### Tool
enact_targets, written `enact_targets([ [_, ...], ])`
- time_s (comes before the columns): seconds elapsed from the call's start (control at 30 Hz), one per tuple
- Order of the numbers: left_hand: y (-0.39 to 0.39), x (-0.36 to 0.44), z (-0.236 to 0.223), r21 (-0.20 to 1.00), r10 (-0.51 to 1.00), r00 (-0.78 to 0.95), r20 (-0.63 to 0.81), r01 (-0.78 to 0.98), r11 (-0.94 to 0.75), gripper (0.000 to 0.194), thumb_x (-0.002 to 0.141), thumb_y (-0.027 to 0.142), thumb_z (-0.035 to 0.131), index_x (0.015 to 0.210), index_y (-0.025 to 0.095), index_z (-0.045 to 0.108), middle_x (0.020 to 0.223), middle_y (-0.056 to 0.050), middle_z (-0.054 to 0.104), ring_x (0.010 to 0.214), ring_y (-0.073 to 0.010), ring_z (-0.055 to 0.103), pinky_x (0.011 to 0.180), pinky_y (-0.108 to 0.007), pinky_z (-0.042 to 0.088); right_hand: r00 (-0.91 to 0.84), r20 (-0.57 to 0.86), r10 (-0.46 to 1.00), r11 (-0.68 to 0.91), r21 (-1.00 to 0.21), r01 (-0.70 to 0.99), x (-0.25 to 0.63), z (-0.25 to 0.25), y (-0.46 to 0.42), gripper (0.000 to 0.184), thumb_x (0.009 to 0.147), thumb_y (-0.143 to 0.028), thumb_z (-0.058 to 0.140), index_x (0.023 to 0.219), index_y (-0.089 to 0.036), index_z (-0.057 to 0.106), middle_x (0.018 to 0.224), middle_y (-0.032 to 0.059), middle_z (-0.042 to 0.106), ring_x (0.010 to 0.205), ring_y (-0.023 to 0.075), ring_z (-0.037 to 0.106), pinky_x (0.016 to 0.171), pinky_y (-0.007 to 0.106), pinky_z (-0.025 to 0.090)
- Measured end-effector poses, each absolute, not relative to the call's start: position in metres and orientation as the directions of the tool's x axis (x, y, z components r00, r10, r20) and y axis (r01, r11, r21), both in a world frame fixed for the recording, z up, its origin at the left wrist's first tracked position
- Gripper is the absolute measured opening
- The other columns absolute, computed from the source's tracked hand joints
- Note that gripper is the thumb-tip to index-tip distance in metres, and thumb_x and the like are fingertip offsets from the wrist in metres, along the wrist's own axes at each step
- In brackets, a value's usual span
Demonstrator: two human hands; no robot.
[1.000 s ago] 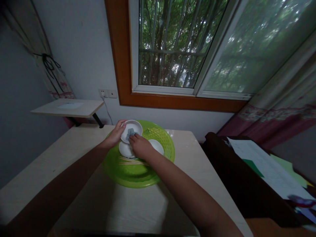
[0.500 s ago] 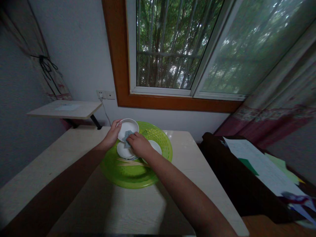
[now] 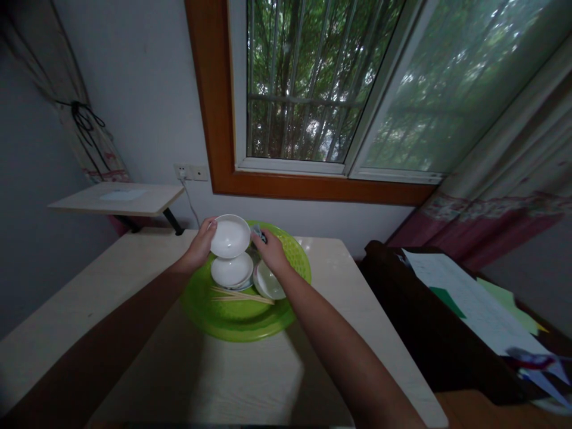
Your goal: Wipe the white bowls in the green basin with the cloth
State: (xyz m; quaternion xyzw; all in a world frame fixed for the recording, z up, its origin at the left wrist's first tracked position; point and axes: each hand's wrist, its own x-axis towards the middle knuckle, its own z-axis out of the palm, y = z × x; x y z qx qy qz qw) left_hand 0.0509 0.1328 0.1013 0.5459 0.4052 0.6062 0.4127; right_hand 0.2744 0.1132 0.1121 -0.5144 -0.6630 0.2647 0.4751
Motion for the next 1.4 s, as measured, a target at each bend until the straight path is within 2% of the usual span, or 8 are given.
enact_targets([
  [0.17, 0.117, 0.055, 0.115, 0.94, 0.939, 0.07, 0.338, 0.03, -0.34, 0.048, 0.095, 0.056, 0.049, 0.128, 0.022, 0.055, 0.129, -0.009, 0.063, 0.112, -0.0217, 0.062, 0.096, -0.035, 0.051, -0.153, 0.248, 0.957, 0.291, -0.813, 0.503, 0.268, 0.111, 0.106, 0.032, 0.084, -0.037, 0.07, 0.107, -0.015, 0.073, 0.102, 0.009, 0.076, 0.09, 0.0244, 0.069, 0.085, 0.036, 0.054],
  [0.37, 0.098, 0.062, 0.132, 0.864, 0.882, 0.21, 0.422, 0.202, -0.462, 0.045, 0.093, 0.05, 0.05, 0.125, 0.02, 0.057, 0.134, -0.01, 0.062, 0.123, -0.0234, 0.058, 0.106, -0.037, 0.046, -0.153, 0.21, 0.966, 0.259, -0.816, 0.517, 0.271, 0.103, 0.108, 0.024, 0.085, -0.02, 0.062, 0.105, -0.017, 0.074, 0.088, 0.0047, 0.076, 0.082, 0.0217, 0.07, 0.081, 0.032, 0.055],
  [0.57, 0.105, 0.063, 0.125, 0.818, 0.859, 0.257, 0.442, 0.278, -0.504, 0.06, 0.08, 0.043, 0.068, 0.134, 0.019, 0.053, 0.135, -0.011, 0.061, 0.123, -0.0247, 0.059, 0.108, -0.039, 0.046, -0.039, 0.276, 0.96, 0.262, -0.848, 0.461, 0.272, 0.1, 0.117, 0.027, 0.085, -0.022, 0.059, 0.107, -0.018, 0.074, 0.097, 0.0053, 0.077, 0.083, 0.0201, 0.069, 0.08, 0.032, 0.055],
  [0.73, 0.12, 0.064, 0.107, 0.739, 0.878, 0.195, 0.438, 0.478, -0.475, 0.054, 0.079, 0.027, 0.065, 0.131, 0.016, 0.058, 0.135, -0.013, 0.062, 0.128, -0.0274, 0.057, 0.115, -0.044, 0.04, 0.03, 0.368, 0.929, 0.315, -0.832, 0.457, 0.276, 0.102, 0.122, 0.026, 0.085, -0.021, 0.058, 0.105, -0.018, 0.074, 0.098, 0.0052, 0.077, 0.085, 0.0211, 0.069, 0.082, 0.033, 0.055],
  [0.87, 0.119, 0.064, 0.104, 0.774, 0.915, 0.163, 0.37, 0.49, -0.401, 0.052, 0.082, 0.017, 0.053, 0.134, 0.017, 0.057, 0.132, -0.01, 0.066, 0.122, -0.0246, 0.062, 0.111, -0.041, 0.046, -0.011, 0.448, 0.894, 0.393, -0.772, 0.5, 0.273, 0.104, 0.119, 0.029, 0.086, -0.017, 0.055, 0.108, -0.019, 0.074, 0.102, 0.0062, 0.077, 0.09, 0.0213, 0.069, 0.085, 0.033, 0.054],
  [1.03, 0.114, 0.064, 0.109, 0.695, 0.876, 0.186, 0.446, 0.544, -0.47, 0.055, 0.08, 0.008, 0.047, 0.132, 0.019, 0.059, 0.131, -0.008, 0.067, 0.123, -0.0227, 0.061, 0.112, -0.038, 0.045, -0.119, 0.553, 0.825, 0.517, -0.652, 0.555, 0.273, 0.11, 0.111, 0.043, 0.084, -0.007, 0.049, 0.118, -0.02, 0.072, 0.116, 0.0072, 0.075, 0.104, 0.0217, 0.069, 0.096, 0.034, 0.052],
  [1.27, 0.105, 0.066, 0.115, 0.51, 0.884, 0.224, 0.411, 0.747, -0.427, 0.065, 0.076, 0.001, 0.048, 0.139, 0.017, 0.056, 0.129, -0.017, 0.067, 0.116, -0.0318, 0.065, 0.107, -0.046, 0.047, -0.266, 0.58, 0.77, 0.556, -0.406, 0.725, 0.273, 0.121, 0.101, 0.055, 0.083, -0.004, 0.052, 0.137, -0.016, 0.06, 0.133, 0.0152, 0.066, 0.12, 0.0265, 0.061, 0.109, 0.042, 0.045],
  [1.4, 0.099, 0.068, 0.119, 0.472, 0.887, 0.211, 0.41, 0.783, -0.404, 0.065, 0.079, 0.002, 0.047, 0.142, 0.017, 0.054, 0.138, -0.017, 0.062, 0.124, -0.0327, 0.061, 0.113, -0.048, 0.042, -0.243, 0.579, 0.778, 0.533, -0.406, 0.742, 0.267, 0.123, 0.097, 0.058, 0.081, -0.003, 0.053, 0.138, -0.015, 0.059, 0.135, 0.0157, 0.065, 0.122, 0.027, 0.06, 0.11, 0.042, 0.044],
])
